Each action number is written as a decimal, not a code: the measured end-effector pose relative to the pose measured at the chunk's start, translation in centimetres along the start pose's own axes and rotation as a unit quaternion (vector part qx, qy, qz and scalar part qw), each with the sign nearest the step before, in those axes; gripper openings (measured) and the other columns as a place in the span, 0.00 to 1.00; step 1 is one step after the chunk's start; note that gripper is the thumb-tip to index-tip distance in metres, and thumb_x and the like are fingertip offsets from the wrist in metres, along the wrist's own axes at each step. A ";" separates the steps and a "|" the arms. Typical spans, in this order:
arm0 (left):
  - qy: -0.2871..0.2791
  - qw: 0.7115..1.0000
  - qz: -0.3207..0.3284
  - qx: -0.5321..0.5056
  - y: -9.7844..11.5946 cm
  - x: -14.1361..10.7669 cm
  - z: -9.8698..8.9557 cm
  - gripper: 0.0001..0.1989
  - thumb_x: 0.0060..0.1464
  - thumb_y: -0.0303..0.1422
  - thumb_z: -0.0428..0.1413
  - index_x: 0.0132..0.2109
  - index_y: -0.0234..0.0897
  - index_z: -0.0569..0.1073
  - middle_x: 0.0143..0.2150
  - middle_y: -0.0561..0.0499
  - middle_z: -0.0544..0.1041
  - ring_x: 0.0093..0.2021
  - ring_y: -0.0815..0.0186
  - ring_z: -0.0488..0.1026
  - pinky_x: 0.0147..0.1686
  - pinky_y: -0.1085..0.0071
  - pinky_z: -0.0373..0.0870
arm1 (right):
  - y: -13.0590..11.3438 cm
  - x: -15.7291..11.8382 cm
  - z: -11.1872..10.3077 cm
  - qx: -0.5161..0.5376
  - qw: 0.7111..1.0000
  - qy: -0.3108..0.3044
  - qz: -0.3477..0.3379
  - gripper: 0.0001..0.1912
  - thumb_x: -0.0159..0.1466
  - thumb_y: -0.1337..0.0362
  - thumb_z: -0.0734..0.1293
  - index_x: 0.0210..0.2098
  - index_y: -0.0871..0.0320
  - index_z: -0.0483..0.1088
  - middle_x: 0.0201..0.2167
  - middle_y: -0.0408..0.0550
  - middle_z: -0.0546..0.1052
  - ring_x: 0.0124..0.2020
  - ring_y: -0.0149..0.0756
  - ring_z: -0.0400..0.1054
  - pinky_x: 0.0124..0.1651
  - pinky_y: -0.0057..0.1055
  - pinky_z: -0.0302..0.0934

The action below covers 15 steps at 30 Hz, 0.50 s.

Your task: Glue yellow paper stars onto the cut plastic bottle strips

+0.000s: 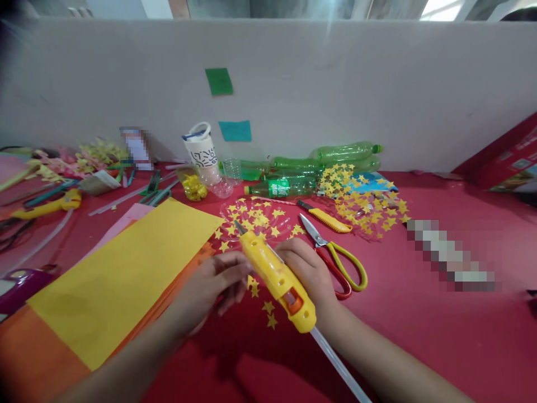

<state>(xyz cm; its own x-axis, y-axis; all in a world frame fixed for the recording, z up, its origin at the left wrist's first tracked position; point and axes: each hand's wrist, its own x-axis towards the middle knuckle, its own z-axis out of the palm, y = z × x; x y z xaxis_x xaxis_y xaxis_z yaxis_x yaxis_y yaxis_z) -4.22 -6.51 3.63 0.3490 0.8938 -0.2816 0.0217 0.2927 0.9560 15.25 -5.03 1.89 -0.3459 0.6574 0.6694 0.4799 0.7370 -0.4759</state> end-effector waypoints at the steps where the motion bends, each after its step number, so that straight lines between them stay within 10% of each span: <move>1: 0.034 0.996 0.033 0.077 0.4 -0.4 -0.4 0.09 0.56 0.39 0.51 0.35 0.38 0.68 0.21 0.58 0.68 0.15 0.75 0.57 0.16 0.77 0.53 | -0.1 0.3 -0.2 -0.002 1.000 0.002 0.009 0.08 0.60 0.74 0.63 0.36 0.55 0.68 0.34 0.47 0.71 0.35 0.37 0.69 0.37 0.33 0.65; 7: 0.165 0.868 0.146 0.445 1.1 -1.5 -2.5 0.09 0.56 0.35 0.49 0.43 0.40 0.70 0.26 0.55 0.73 0.24 0.69 0.68 0.26 0.74 0.60 | -0.4 1.1 -0.4 0.037 0.996 0.015 0.084 0.02 0.58 0.69 0.66 0.31 0.56 0.68 0.31 0.45 0.71 0.31 0.35 0.69 0.34 0.32 0.65; 15: 0.165 0.858 0.139 0.466 -1.2 0.2 -2.3 0.14 0.56 0.31 0.48 0.50 0.39 0.68 0.36 0.49 0.80 0.33 0.63 0.76 0.33 0.69 0.67 | 0.1 -0.5 1.7 0.137 0.966 -0.030 0.216 0.02 0.60 0.65 0.65 0.31 0.56 0.69 0.31 0.45 0.74 0.31 0.36 0.71 0.35 0.32 0.65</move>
<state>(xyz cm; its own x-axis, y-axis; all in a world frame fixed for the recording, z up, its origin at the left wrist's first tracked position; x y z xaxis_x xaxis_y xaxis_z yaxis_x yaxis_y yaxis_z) -6.30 -5.93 2.29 0.1806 0.9777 0.1076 0.7747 -0.2088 0.5969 14.07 -4.98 0.54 -0.2118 0.9145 0.3447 0.3611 0.4010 -0.8419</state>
